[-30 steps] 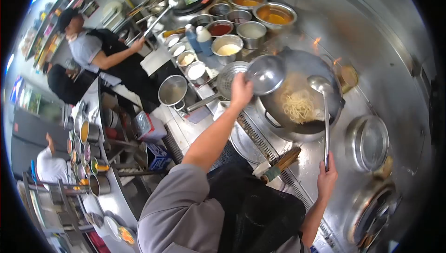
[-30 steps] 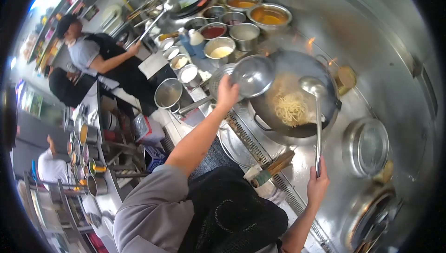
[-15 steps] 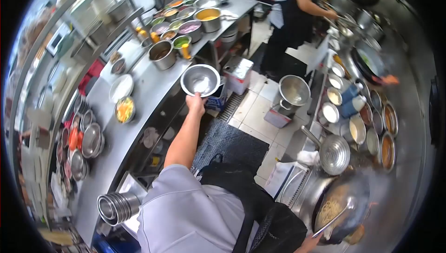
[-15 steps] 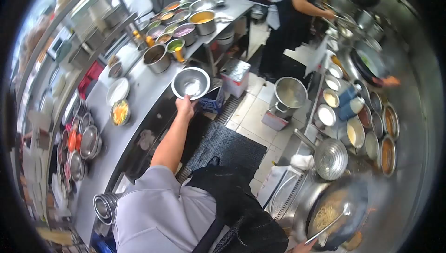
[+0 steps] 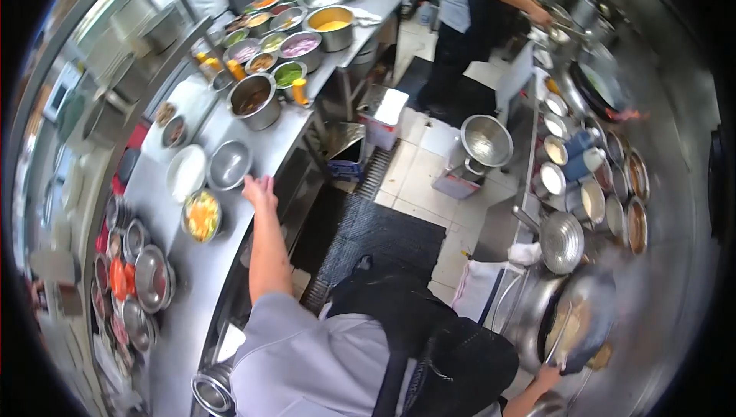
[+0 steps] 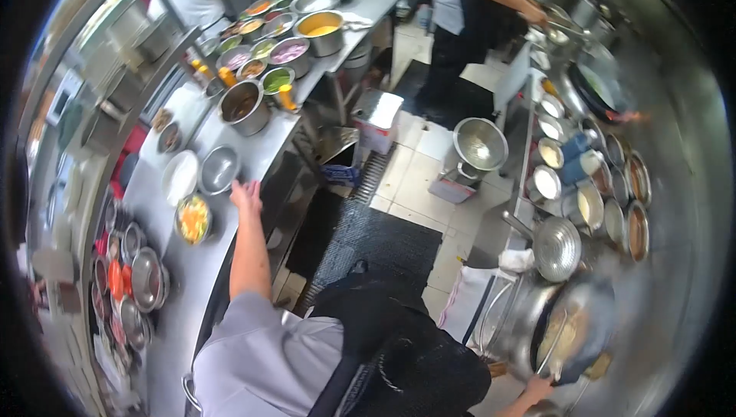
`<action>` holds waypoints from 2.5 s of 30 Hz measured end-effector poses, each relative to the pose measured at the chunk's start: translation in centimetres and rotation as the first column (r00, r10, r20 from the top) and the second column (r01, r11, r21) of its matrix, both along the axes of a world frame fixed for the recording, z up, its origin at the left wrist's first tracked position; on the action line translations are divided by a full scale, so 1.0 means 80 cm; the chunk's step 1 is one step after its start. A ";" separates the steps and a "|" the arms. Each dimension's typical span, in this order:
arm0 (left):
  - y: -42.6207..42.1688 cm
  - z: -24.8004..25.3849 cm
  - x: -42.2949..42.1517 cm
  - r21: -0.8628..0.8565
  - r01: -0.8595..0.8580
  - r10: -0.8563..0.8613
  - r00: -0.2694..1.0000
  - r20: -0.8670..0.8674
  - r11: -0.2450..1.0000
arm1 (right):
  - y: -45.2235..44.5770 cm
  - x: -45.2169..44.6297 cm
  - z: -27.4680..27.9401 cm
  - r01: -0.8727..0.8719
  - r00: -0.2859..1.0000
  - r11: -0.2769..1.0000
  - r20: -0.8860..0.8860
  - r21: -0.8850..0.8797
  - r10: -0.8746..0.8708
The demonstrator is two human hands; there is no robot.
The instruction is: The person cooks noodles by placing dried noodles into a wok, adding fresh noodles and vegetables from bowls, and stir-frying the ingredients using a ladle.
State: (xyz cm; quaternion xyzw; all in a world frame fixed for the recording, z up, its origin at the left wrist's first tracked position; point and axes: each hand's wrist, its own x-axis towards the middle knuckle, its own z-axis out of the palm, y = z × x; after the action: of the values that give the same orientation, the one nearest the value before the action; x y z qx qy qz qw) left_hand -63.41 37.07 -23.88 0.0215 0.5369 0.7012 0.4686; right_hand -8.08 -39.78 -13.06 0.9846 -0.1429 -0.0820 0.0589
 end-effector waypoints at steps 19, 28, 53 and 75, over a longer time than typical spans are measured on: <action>-0.278 0.467 0.405 0.449 -0.215 -0.467 0.040 -0.883 -0.867 | 0.001 -0.065 -0.018 -0.059 0.998 0.946 0.019 0.318 0.056; -0.357 0.219 0.505 0.072 0.727 -0.635 -0.542 -0.550 -0.683 | -0.013 -0.083 0.006 -0.141 0.976 0.726 0.216 0.673 -0.011; -0.535 0.102 0.599 -0.381 0.281 0.146 -0.603 -0.784 -0.881 | -0.114 -0.178 0.038 -0.125 0.957 0.737 0.278 0.664 -0.087; -0.474 0.220 0.555 0.096 0.386 -0.385 -0.800 -0.459 -0.917 | -0.110 -0.084 0.010 0.084 0.891 0.178 0.006 0.980 -0.454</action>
State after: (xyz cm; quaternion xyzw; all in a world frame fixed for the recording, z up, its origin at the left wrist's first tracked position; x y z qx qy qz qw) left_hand -18.98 -0.87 -6.28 0.6280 -0.0803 -0.1722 0.7547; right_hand -14.83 -48.58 -12.24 0.7641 -0.2421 -0.0120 -0.5979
